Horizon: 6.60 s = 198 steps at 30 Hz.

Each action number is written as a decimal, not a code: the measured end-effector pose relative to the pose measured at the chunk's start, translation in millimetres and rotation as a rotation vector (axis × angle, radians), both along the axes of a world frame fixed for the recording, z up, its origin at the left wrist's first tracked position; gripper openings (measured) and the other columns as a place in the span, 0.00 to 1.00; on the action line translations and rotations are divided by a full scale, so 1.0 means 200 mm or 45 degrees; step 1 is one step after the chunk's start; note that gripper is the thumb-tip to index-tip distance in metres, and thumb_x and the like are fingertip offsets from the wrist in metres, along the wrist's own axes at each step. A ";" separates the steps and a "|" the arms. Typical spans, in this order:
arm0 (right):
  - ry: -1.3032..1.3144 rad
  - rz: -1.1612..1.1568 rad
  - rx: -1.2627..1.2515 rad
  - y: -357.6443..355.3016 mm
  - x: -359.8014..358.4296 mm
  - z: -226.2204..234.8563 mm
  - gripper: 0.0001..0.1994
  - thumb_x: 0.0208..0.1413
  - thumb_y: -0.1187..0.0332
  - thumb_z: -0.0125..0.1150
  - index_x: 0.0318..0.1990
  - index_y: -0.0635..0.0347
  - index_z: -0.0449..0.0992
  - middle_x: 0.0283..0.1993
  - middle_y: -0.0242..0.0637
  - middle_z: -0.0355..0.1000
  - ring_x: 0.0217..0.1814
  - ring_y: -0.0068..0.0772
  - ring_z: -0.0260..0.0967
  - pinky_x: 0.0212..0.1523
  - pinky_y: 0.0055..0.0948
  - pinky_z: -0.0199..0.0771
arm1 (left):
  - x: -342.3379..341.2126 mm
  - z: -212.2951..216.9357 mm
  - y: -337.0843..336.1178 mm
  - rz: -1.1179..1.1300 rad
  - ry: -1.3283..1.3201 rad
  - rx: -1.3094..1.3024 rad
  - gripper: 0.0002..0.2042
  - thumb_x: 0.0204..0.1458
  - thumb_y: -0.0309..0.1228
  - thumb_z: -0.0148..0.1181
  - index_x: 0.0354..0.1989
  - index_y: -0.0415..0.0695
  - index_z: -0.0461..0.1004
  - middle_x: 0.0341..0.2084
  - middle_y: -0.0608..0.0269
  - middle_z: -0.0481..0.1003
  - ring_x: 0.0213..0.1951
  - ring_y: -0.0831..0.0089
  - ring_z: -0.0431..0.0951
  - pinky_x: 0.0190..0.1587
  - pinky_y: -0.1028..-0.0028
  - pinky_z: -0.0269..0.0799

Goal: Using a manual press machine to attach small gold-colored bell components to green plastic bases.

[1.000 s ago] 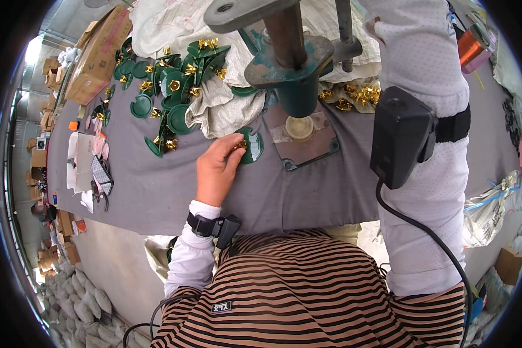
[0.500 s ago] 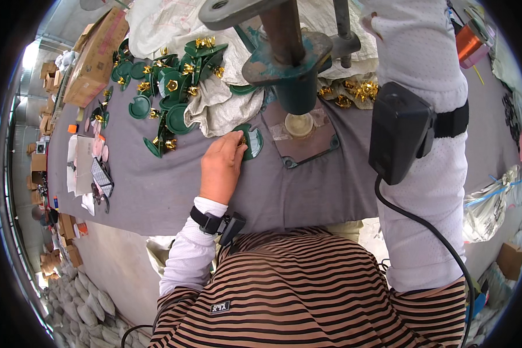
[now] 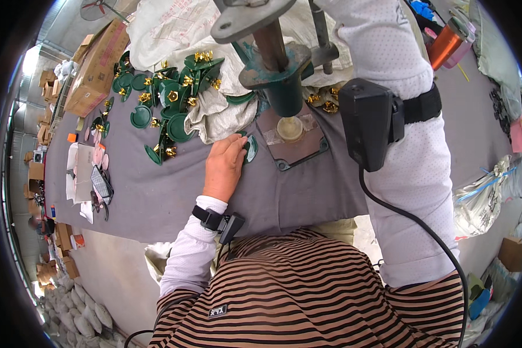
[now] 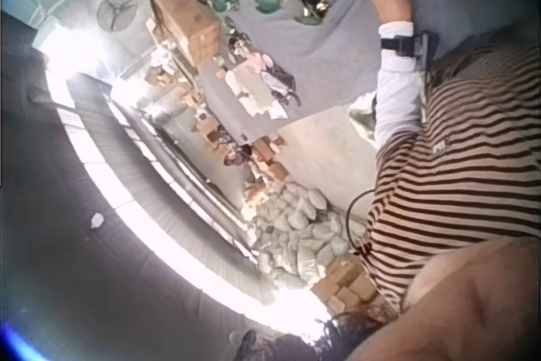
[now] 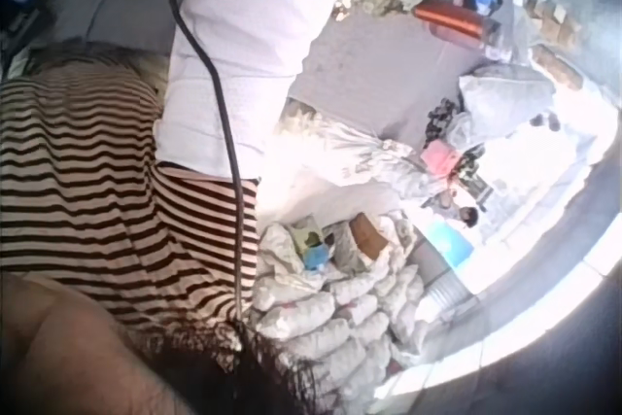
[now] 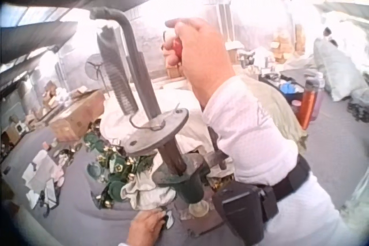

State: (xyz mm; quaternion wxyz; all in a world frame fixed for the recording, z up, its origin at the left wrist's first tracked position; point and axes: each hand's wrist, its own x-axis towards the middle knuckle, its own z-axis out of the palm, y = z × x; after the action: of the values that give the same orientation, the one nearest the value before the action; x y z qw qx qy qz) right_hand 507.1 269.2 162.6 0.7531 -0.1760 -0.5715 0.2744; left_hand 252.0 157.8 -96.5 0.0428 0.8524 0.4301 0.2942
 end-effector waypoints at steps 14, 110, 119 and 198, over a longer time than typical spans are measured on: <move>0.023 0.057 -0.095 -0.07 -0.03 -0.01 0.12 0.59 0.72 0.44 0.40 0.70 0.73 0.25 0.31 0.67 0.20 0.18 0.59 0.18 0.17 0.59 | 0.39 0.17 -0.05 0.015 -0.580 -0.535 0.34 0.41 0.26 0.70 0.58 0.37 0.59 0.36 0.53 0.80 0.36 0.69 0.80 0.42 0.73 0.74; -0.267 -0.111 -0.030 -1.17 0.28 -0.80 0.09 0.55 0.64 0.56 0.27 0.58 0.73 0.27 0.37 0.70 0.41 0.44 0.70 0.65 0.57 0.54 | 0.35 0.20 0.01 -0.071 -0.573 -0.599 0.42 0.36 0.33 0.75 0.62 0.37 0.59 0.42 0.55 0.76 0.39 0.67 0.74 0.44 0.72 0.72; -0.455 -0.167 -0.040 -0.96 0.28 -0.38 0.15 0.62 0.60 0.46 0.42 0.64 0.72 0.20 0.38 0.65 0.30 0.38 0.69 0.45 0.48 0.74 | 0.46 0.11 0.01 -0.001 -0.599 -0.524 0.26 0.40 0.32 0.71 0.48 0.41 0.67 0.34 0.52 0.75 0.37 0.56 0.76 0.42 0.62 0.71; -0.289 -0.201 -0.320 -0.05 0.00 0.07 0.12 0.55 0.71 0.46 0.39 0.66 0.75 0.21 0.28 0.66 0.16 0.16 0.58 0.14 0.16 0.54 | 0.40 0.20 0.12 -0.193 -0.387 -0.498 0.15 0.38 0.27 0.69 0.37 0.39 0.78 0.30 0.55 0.79 0.36 0.59 0.76 0.41 0.67 0.71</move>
State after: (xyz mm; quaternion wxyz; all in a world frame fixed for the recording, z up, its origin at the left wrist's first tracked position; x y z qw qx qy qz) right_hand 508.0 259.2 175.7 0.6750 -0.3428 -0.5985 0.2620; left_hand 332.9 180.9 -57.3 0.2929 0.8038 0.4023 0.3260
